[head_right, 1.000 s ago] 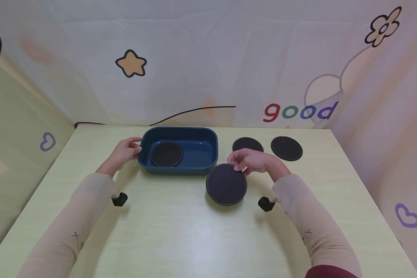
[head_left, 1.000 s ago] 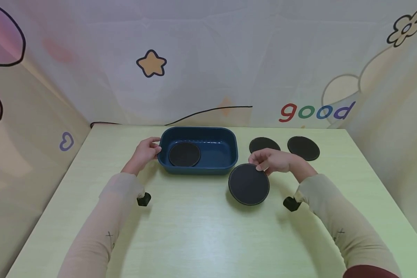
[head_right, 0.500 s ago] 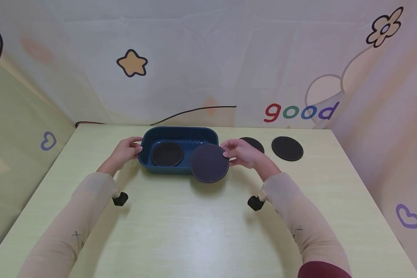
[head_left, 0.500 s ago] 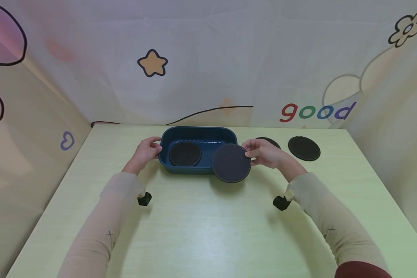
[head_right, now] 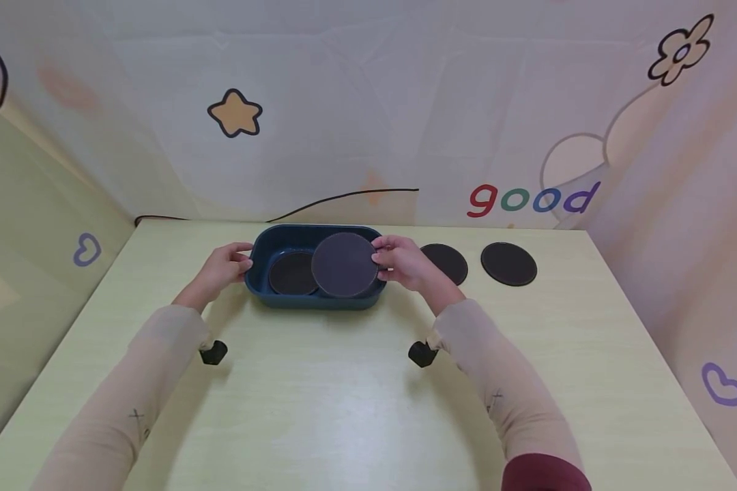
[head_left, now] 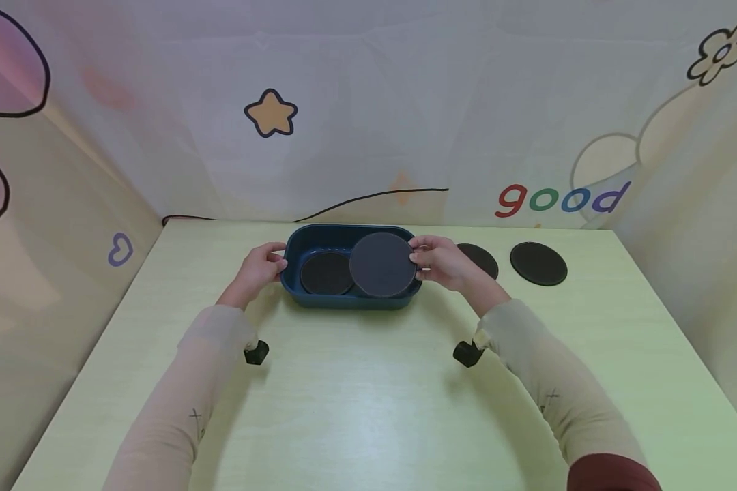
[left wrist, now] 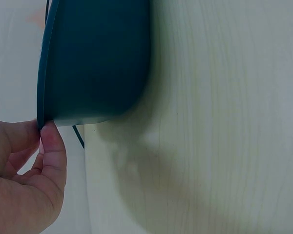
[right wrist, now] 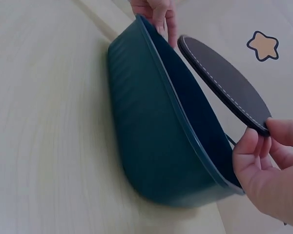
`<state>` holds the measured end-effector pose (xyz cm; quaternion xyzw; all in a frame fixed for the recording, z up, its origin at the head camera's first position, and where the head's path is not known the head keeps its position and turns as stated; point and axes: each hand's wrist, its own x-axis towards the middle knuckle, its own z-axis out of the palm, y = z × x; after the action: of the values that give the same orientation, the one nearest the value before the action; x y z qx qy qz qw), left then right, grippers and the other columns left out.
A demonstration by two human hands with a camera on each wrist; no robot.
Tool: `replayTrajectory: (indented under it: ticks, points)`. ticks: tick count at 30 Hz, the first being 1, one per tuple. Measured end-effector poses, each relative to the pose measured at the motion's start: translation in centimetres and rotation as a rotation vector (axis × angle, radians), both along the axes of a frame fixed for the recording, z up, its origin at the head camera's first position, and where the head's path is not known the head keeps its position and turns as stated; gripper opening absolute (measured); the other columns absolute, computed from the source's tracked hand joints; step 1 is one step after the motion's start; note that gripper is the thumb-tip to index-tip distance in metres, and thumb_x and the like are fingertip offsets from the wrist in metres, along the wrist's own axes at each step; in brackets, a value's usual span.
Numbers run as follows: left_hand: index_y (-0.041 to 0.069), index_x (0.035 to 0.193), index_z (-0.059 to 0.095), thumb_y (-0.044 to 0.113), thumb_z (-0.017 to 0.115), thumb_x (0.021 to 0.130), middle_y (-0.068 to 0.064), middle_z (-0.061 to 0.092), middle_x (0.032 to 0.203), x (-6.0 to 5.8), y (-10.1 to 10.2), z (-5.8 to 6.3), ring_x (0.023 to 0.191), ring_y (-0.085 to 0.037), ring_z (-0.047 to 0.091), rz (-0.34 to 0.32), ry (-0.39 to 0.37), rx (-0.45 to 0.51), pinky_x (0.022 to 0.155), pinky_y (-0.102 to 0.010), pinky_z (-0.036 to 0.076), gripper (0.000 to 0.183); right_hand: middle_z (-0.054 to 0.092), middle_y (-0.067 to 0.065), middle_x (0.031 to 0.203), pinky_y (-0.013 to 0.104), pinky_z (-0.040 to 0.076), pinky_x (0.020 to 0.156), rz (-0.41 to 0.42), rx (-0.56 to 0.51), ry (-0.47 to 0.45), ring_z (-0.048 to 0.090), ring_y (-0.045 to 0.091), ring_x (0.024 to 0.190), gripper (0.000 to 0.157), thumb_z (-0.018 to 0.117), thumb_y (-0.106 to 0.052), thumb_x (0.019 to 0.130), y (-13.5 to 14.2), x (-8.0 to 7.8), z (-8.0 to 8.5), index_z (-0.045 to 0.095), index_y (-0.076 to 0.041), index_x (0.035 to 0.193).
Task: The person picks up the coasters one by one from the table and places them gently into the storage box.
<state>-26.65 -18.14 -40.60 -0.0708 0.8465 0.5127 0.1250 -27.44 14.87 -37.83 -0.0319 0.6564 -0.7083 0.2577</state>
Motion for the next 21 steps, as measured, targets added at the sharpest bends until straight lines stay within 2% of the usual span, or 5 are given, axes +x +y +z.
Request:
replayTrajectory:
  ticks: [6,21]
  points:
    - [0.006,0.134,0.035,0.005,0.043,0.092,-0.018,0.046,0.111,-0.1,-0.1,-0.3,0.083,-0.02,0.05,0.0,0.006,0.0,0.082,-0.031,0.049,0.044,0.052,-0.001,0.071,0.022,0.045,0.052,-0.091,-0.024,-0.052,0.052,0.01,0.055,0.015,0.046,0.003,0.086,-2.3,-0.7,-0.5,0.045,-0.008,0.096]
    - [0.005,0.133,0.036,0.004,0.044,0.091,-0.014,0.046,0.104,-0.1,-0.1,-0.4,0.077,-0.016,0.049,0.0,0.027,0.01,0.073,-0.024,0.05,0.043,0.053,0.001,0.068,0.022,0.043,0.049,-0.163,0.029,-0.099,0.051,0.011,0.053,0.014,0.048,0.004,0.085,-7.2,-1.8,-2.5,0.048,-0.006,0.094]
